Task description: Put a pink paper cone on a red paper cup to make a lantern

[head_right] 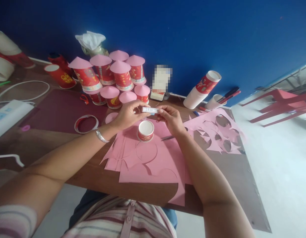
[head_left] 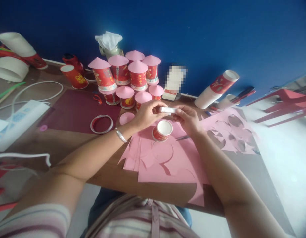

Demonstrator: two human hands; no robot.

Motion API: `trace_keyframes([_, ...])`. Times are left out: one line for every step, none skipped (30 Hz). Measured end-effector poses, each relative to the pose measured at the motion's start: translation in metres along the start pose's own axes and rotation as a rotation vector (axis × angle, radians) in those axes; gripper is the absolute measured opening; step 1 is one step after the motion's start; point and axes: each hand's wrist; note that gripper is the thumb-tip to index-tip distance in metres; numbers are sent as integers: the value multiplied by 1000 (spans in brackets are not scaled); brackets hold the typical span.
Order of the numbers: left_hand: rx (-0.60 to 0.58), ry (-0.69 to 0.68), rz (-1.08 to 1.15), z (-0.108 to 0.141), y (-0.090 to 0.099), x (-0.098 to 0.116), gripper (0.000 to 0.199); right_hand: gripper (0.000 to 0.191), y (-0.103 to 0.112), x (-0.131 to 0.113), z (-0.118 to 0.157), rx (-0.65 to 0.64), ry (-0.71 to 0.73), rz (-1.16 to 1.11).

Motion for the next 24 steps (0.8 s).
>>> trace_keyframes([-13, 5, -27, 0, 0, -3, 33, 43, 3, 1, -1, 36, 10, -29])
trace_keyframes([-24, 7, -66, 1, 0, -7, 40, 42, 6, 2, -3, 77, 27, -59])
trace_keyframes([-43, 9, -116, 2, 0, -11, 42, 41, 9, 3, -5, 114, 51, -80])
trace_keyframes([-80, 10, -172, 3, 0, -14, 39, 40, 12, 4, -6, 148, 76, -87])
trace_keyframes([-127, 6, -223, 4, 0, -18, 33, 39, 14, 5, -7, 176, 99, -77])
trace_keyframes([-184, -3, -267, 6, 0, -21, 28, 38, 16, 6, -8, 195, 116, -56])
trace_keyframes([-240, -21, -305, 8, 0, -24, 24, 38, 16, 7, -8, 205, 126, -33])
trace_keyframes([-287, -38, -336, 10, 0, -26, 22, 37, 16, 7, -8, 203, 129, -13])
trace_keyframes([-327, -50, -360, 11, -1, -28, 22, 37, 15, 8, -8, 193, 127, 0])
trace_keyframes([-354, -56, -373, 12, -1, -30, 22, 36, 14, 8, -7, 179, 122, 7])
trace_keyframes([-368, -53, -372, 13, -2, -31, 21, 35, 12, 8, -6, 168, 115, 13])
trace_keyframes([-369, -45, -357, 14, -2, -32, 19, 34, 10, 8, -5, 161, 109, 18])
trace_keyframes([-352, -32, -325, 14, -3, -32, 16, 33, 9, 8, -4, 160, 104, 24])
trace_keyframes([-321, -15, -279, 13, -3, -31, 13, 32, 9, 8, -3, 161, 104, 31])
trace_keyframes([-272, 12, -219, 13, -4, -30, 12, 32, 9, 8, -3, 164, 107, 39])
trace_keyframes([-215, 53, -141, 12, -4, -29, 13, 31, 9, 8, -3, 165, 114, 47])
trace_keyframes([-160, 109, -47, 11, -5, -27, 16, 30, 10, 8, -3, 166, 121, 56])
trace_keyframes([-117, 174, 64, 11, -6, -25, 20, 30, 11, 9, -3, 167, 128, 68])
trace_keyframes([-82, 239, 180, 10, -7, -24, 25, 29, 12, 9, -3, 168, 131, 82])
trace_keyframes([-57, 298, 296, 10, -8, -23, 29, 29, 13, 9, -3, 168, 131, 97])
trace_keyframes([-35, 346, 406, 10, -9, -22, 33, 29, 13, 10, -3, 167, 131, 110])
trace_keyframes([-15, 383, 500, 9, -10, -22, 36, 29, 13, 10, -3, 163, 130, 120])
trace_keyframes([6, 410, 579, 9, -10, -22, 37, 29, 14, 11, -3, 160, 128, 127])
trace_keyframes([24, 429, 647, 9, -11, -23, 38, 29, 13, 12, -3, 157, 124, 134])
Point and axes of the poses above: each hand's wrist, its own z-axis away from the middle knuckle, its own y-axis out of the back of the hand, x = y × z, and after that the axes turned 3 degrees about -y, right-handed
